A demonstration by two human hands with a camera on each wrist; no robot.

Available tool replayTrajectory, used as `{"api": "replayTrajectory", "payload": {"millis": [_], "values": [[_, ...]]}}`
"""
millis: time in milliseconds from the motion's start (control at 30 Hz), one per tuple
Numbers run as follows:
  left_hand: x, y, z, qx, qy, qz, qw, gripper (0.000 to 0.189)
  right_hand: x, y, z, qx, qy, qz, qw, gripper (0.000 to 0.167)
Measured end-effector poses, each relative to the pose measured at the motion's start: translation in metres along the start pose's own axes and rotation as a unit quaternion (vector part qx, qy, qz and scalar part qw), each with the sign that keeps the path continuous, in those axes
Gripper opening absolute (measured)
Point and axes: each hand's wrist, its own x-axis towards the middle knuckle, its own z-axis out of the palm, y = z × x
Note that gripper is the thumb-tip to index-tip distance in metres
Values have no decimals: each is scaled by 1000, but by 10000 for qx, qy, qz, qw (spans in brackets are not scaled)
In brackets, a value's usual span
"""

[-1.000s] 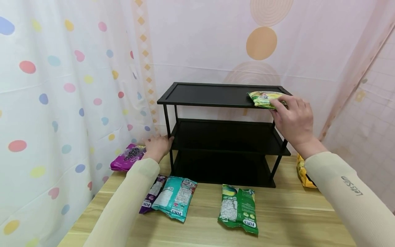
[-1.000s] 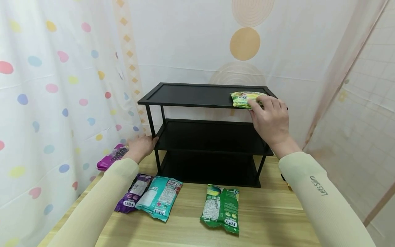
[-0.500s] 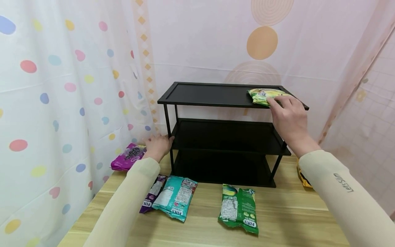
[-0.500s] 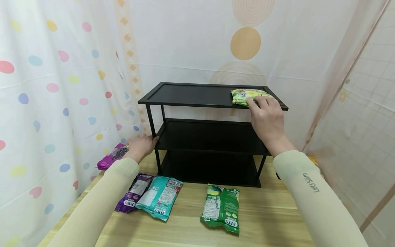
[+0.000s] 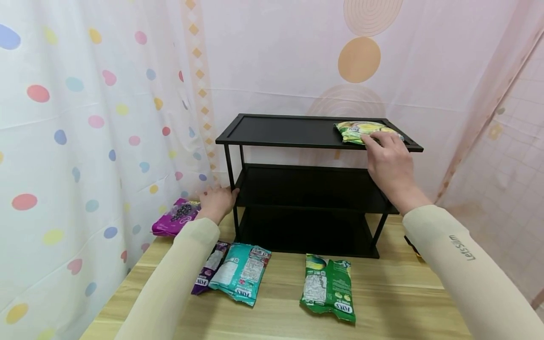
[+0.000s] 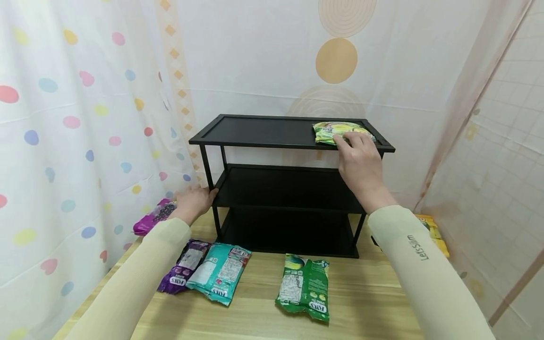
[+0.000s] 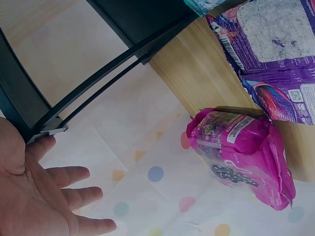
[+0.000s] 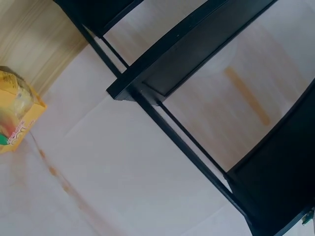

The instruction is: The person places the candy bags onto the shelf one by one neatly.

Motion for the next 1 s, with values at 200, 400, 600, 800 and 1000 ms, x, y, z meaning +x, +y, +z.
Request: {"api": "replayTrajectory", "payload": {"millis": [200,400,600,800,1000], "values": [[0,-1,0,20,-2,14,10000,57,3,-4,2,-132,-565,36,9983,31],[1,-1,1,-8,27,18,10000,57,6,-8,4,-308,-1183,58,9925,45],[2,-1,1,-22,28,8,10000,57,9,-10,6,-309,-1427,158,9892,48],[1,-1,0,-34,-38,44,10000,57,13,-13,5,-305,-1930,387,9800,51],[-1,-2,-1,5,-45,44,10000,57,18,-15,5,-296,-2311,536,9710,56]]}}
